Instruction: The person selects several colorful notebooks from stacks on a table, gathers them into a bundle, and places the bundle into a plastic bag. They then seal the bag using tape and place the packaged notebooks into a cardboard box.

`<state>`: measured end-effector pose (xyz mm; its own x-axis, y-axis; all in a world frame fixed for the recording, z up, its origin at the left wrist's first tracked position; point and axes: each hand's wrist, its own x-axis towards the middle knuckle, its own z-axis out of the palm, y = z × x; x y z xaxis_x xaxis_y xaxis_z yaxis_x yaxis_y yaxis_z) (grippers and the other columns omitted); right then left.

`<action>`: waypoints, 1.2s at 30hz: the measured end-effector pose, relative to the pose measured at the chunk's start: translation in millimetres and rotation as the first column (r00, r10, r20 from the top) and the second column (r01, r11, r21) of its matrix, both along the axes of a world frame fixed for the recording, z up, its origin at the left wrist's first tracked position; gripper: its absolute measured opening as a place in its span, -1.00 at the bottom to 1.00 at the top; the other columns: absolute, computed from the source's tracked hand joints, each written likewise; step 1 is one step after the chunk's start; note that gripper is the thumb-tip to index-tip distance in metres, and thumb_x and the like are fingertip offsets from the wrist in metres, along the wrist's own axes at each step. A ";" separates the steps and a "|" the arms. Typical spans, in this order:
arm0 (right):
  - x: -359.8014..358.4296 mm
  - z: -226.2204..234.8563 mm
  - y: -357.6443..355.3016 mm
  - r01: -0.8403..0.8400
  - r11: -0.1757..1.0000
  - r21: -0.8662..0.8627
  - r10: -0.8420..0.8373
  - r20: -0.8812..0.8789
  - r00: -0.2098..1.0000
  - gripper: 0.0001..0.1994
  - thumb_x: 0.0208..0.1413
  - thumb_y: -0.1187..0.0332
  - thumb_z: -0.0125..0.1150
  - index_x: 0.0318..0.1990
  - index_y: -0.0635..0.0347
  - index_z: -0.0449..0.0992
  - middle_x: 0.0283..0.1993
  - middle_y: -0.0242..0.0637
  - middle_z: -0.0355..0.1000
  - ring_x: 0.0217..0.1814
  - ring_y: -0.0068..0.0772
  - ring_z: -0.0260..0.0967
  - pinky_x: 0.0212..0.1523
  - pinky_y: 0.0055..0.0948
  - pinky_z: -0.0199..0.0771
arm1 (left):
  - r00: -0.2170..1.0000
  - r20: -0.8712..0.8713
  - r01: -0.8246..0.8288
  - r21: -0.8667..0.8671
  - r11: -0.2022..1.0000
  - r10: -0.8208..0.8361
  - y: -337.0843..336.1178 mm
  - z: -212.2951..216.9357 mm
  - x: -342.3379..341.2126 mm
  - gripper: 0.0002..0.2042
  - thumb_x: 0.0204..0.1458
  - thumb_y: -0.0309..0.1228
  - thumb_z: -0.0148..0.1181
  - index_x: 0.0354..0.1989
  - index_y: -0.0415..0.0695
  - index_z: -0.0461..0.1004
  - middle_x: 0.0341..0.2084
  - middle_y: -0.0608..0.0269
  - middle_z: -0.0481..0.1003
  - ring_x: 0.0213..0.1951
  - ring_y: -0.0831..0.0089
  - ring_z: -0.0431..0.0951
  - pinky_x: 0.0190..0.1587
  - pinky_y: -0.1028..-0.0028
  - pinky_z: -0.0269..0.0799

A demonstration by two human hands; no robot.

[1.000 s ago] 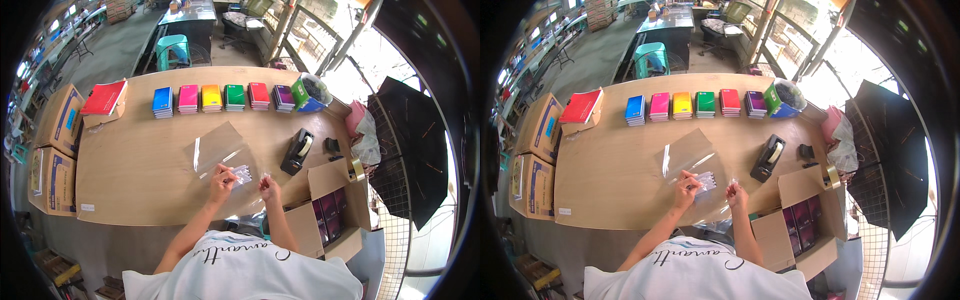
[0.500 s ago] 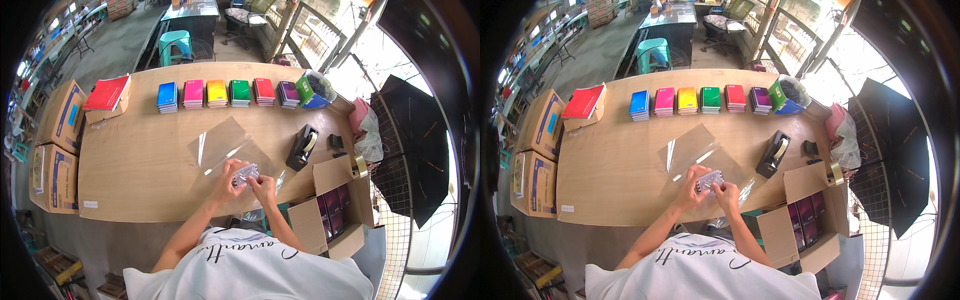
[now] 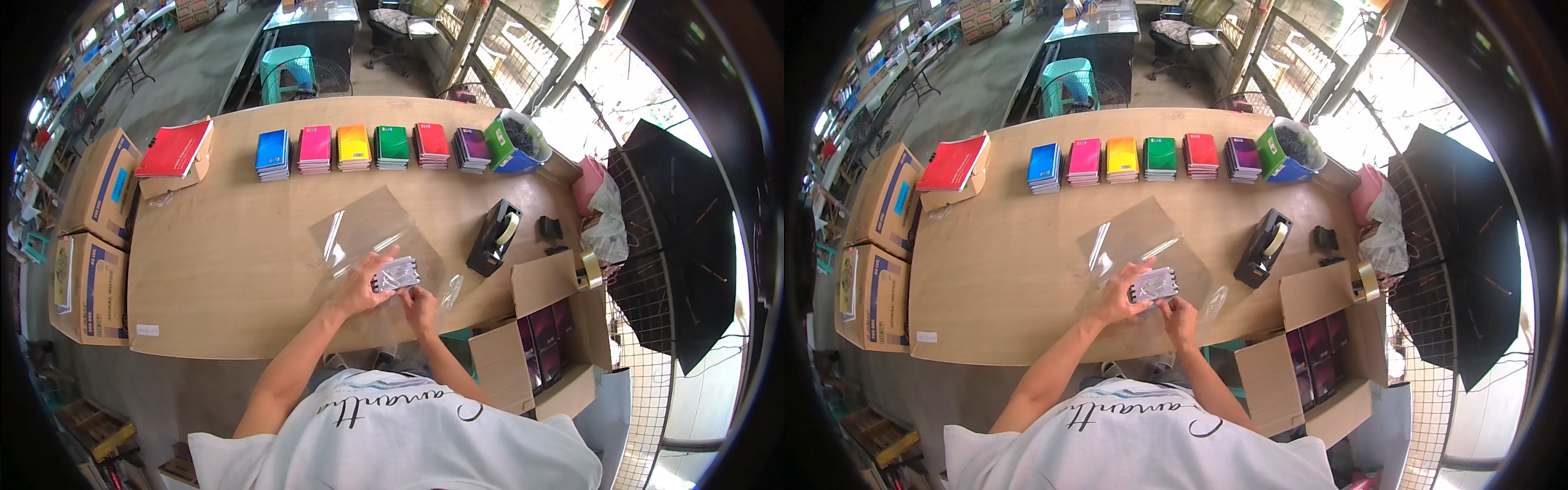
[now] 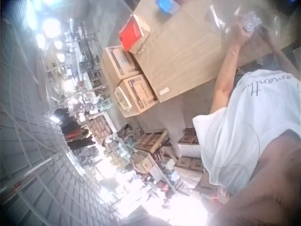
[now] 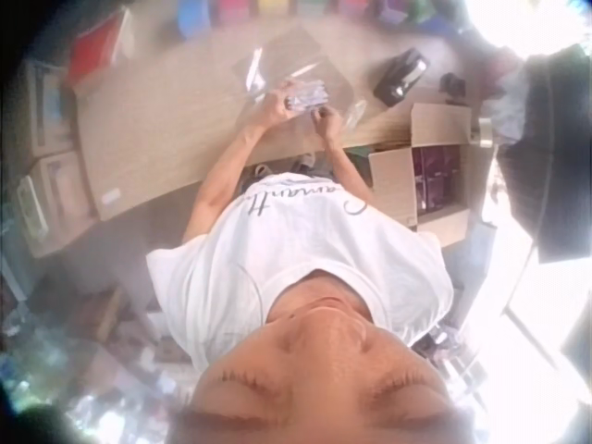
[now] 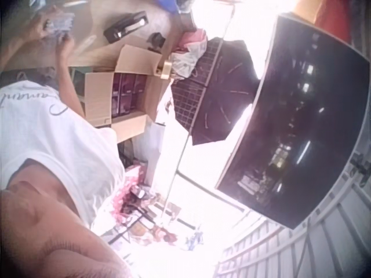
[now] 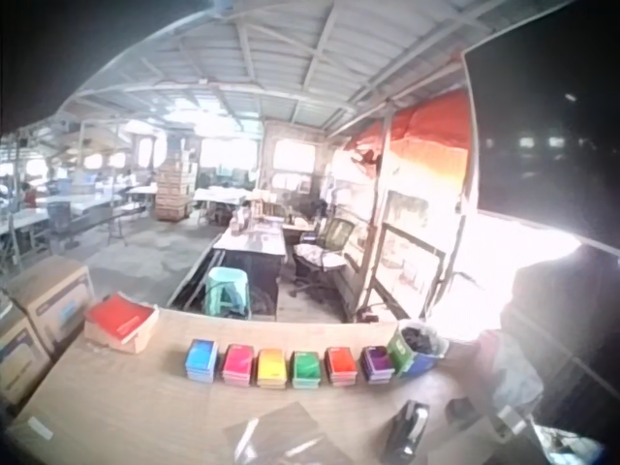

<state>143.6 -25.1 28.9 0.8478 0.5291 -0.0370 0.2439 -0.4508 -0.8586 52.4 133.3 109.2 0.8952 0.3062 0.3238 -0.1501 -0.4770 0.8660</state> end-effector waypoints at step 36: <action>227.2 14.3 -531.1 0.541 0.503 -0.674 -0.277 0.468 0.839 -0.48 -0.08 0.25 0.33 0.12 0.05 0.43 0.03 -0.06 0.46 0.12 -0.06 0.36 0.07 -0.13 0.38 | 0.792 -0.576 0.321 0.677 0.663 0.205 -68.4 -84.8 -55.1 -0.16 -0.08 0.36 -0.06 0.36 0.18 0.05 0.35 -0.08 -0.12 0.37 -0.11 -0.19 0.27 -0.26 -0.33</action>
